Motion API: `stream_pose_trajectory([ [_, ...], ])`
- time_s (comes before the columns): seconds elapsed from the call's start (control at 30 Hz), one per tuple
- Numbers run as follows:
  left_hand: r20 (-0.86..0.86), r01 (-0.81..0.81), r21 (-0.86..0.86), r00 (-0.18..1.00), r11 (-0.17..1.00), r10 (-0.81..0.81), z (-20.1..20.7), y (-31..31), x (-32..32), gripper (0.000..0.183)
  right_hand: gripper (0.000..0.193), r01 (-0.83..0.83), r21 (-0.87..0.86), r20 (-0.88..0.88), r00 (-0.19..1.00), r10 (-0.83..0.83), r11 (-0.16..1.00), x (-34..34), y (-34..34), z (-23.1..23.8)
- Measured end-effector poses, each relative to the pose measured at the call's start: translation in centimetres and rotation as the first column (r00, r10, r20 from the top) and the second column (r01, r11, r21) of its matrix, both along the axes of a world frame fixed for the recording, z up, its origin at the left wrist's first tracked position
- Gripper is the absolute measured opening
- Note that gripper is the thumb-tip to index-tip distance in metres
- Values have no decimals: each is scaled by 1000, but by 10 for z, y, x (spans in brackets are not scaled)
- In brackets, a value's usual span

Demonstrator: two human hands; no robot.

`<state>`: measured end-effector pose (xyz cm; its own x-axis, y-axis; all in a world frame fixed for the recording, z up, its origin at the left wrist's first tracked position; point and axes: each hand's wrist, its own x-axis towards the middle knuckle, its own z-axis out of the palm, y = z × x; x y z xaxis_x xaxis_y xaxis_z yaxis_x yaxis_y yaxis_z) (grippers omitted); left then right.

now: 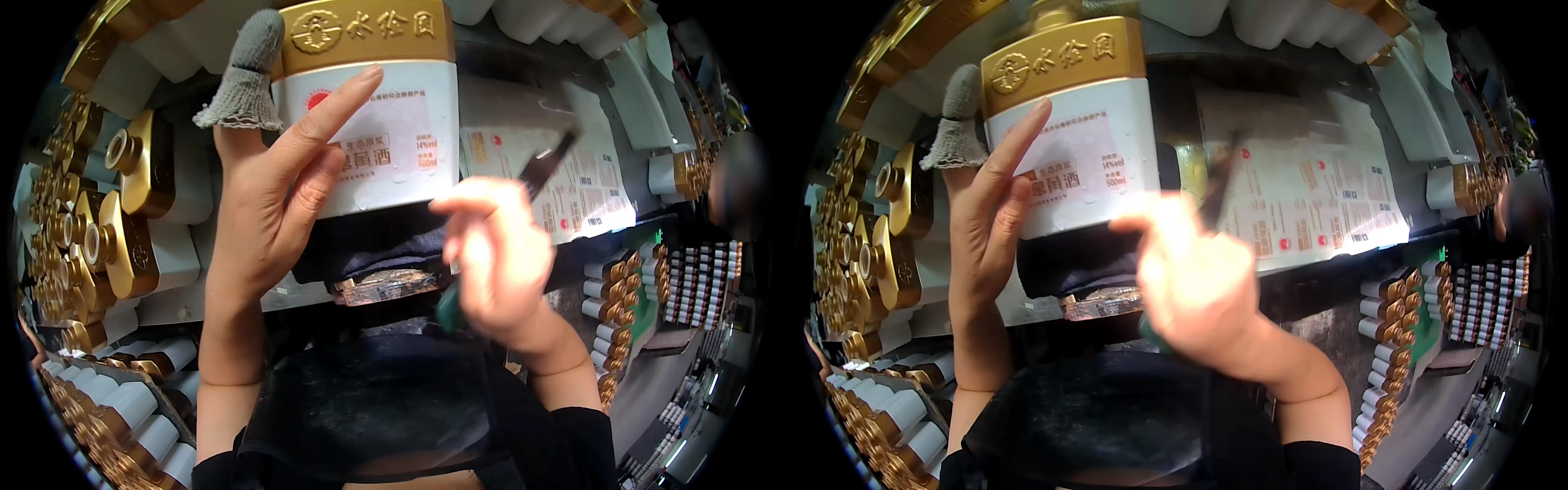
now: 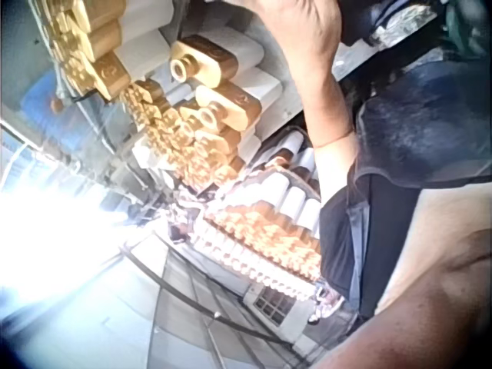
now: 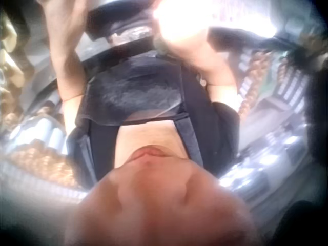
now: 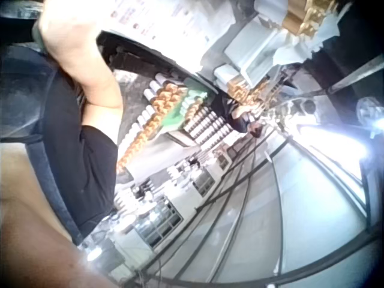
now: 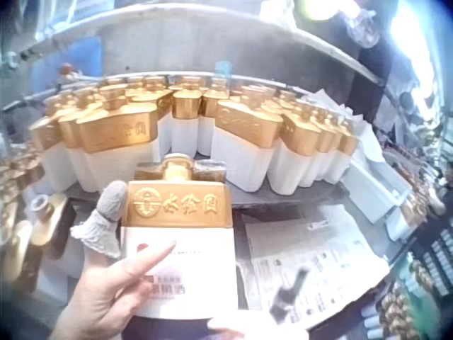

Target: The person applies adhesive labels to white ceramic bottles with gold caps. They pick up a bottle, align a label from a sheet, and smooth it onto the bottle's surface using a green plastic squeegee tool. The person rotates the bottle to apply labels to different sides and places the finished bottles onto a nearby table.

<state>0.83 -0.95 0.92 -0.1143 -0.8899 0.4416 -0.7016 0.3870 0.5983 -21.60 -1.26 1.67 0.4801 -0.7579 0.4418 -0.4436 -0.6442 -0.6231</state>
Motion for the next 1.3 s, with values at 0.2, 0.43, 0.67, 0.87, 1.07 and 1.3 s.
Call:
stream_pose_trajectory([
  [0.2,175,39,-93,984,995,-22,6,-5,-12,46,38,-110,39,-110,987,114,993,16,33,-27],
  [0.43,247,67,-196,969,978,-17,-3,-16,-5,47,34,-112,108,-228,964,134,988,19,32,-19],
  [0.67,309,28,-199,951,980,35,2,-11,-6,49,33,-134,183,-216,961,173,974,20,31,-15],
  [0.87,388,30,-149,921,988,30,-9,-14,6,50,31,-129,193,-246,953,175,973,20,30,-13],
  [1.07,452,55,-232,890,971,58,-6,-14,4,51,29,-114,-64,-227,969,97,991,21,29,-31],
  [1.3,444,153,-456,893,877,75,-26,-32,14,51,30,-109,-40,-223,970,98,993,22,30,-28],
])
